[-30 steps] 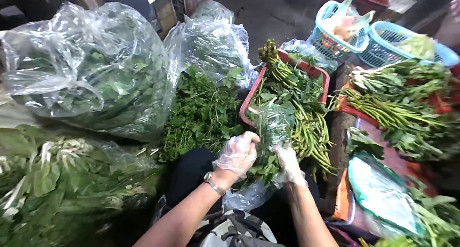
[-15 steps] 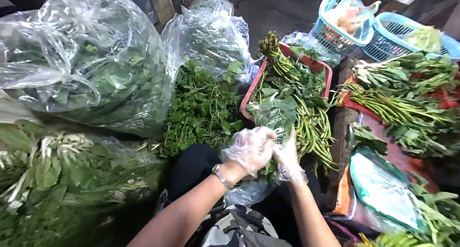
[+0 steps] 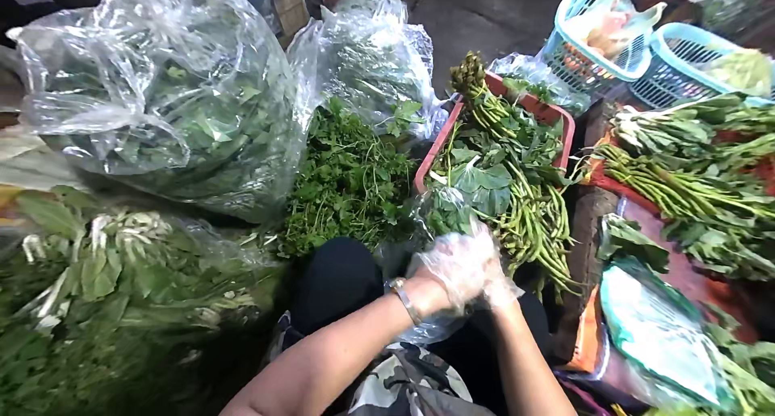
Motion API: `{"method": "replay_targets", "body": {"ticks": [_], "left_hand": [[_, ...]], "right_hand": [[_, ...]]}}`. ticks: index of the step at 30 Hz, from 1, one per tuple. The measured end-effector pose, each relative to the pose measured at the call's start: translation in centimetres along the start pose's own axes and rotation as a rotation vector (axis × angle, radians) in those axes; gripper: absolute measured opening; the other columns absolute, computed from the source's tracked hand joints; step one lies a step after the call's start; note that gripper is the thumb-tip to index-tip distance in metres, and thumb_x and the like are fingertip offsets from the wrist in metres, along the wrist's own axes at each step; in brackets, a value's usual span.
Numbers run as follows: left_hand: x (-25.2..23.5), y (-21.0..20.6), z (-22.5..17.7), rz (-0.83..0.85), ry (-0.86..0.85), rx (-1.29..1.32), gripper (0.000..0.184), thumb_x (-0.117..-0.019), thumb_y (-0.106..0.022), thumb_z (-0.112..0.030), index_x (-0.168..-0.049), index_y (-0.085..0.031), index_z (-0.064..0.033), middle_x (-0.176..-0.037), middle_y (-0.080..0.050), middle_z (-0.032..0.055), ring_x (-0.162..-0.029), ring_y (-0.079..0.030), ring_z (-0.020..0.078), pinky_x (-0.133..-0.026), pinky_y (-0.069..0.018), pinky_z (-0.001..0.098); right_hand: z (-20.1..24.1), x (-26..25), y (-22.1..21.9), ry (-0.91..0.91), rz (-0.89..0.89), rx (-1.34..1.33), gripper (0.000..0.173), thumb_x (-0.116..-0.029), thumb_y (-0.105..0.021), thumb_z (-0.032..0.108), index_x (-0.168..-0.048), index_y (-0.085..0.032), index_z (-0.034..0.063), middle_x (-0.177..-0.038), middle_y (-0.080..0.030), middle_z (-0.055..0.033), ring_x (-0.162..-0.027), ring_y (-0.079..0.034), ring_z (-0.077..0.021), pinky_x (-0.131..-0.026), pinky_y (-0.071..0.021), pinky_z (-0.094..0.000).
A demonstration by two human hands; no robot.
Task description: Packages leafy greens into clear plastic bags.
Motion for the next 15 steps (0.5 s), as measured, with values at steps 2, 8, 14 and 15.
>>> {"method": "replay_targets", "body": {"ticks": [2, 8, 14, 15], "left_hand": [[0.8, -1.3, -0.1, -0.032, -0.075, 0.03, 0.038, -0.1075, -0.043, -0.018, -0.138, -0.057, 0.0009, -0.131, -0.063, 0.0249, -0.126, -0.058, 0.0385, -0.108, -0.0438, 0.0533], [1.7, -1.8, 4.2, -0.181, -0.138, 0.332, 0.036, -0.1058, -0.051, -0.023, -0.112, -0.063, 0.0097, -0.099, -0.067, 0.0252, -0.099, -0.065, 0.0357, -0.092, -0.0497, 0.0498], [2.8, -0.6, 1.3, -0.249, -0.194, 0.116, 0.039, -0.0983, -0.064, -0.031, -0.099, -0.07, 0.0073, -0.092, -0.071, 0.0248, -0.094, -0.069, 0.0395, -0.089, -0.0523, 0.0532], [2.3, 0.1, 1.6, -0.205, -0.16, 0.083, 0.041, -0.0981, -0.065, -0.033, -0.1, -0.069, 0.0077, -0.096, -0.07, 0.0255, -0.098, -0.068, 0.0397, -0.093, -0.0503, 0.0534]], "right_hand": [[0.2, -0.5, 0.5, -0.049, 0.053, -0.223, 0.062, -0.0974, -0.056, 0.002, -0.152, -0.032, -0.0126, -0.152, -0.043, -0.0312, -0.143, -0.044, -0.0295, -0.12, -0.0332, -0.0375], [1.0, 1.1, 2.4, -0.289, 0.162, -0.678, 0.056, -0.108, -0.045, 0.011, -0.158, -0.022, 0.0004, -0.144, -0.05, -0.014, -0.12, -0.054, -0.0019, -0.1, -0.0455, -0.0186], [-0.1, -2.1, -1.8, -0.237, 0.092, -0.646, 0.056, -0.1054, -0.054, 0.014, -0.155, -0.032, -0.0008, -0.135, -0.058, -0.0197, -0.114, -0.062, -0.0141, -0.098, -0.0518, -0.031], [0.1, -2.6, -2.3, -0.216, 0.135, -0.631, 0.055, -0.105, -0.056, 0.015, -0.153, -0.033, -0.0016, -0.132, -0.06, -0.0194, -0.112, -0.062, -0.0138, -0.097, -0.0525, -0.0304]]}}
Point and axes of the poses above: each hand's wrist, its own x-axis away from the middle knuckle, its own y-axis out of the back of the hand, z = x × y, the point moved 8 cm from there along -x, towards the middle knuckle
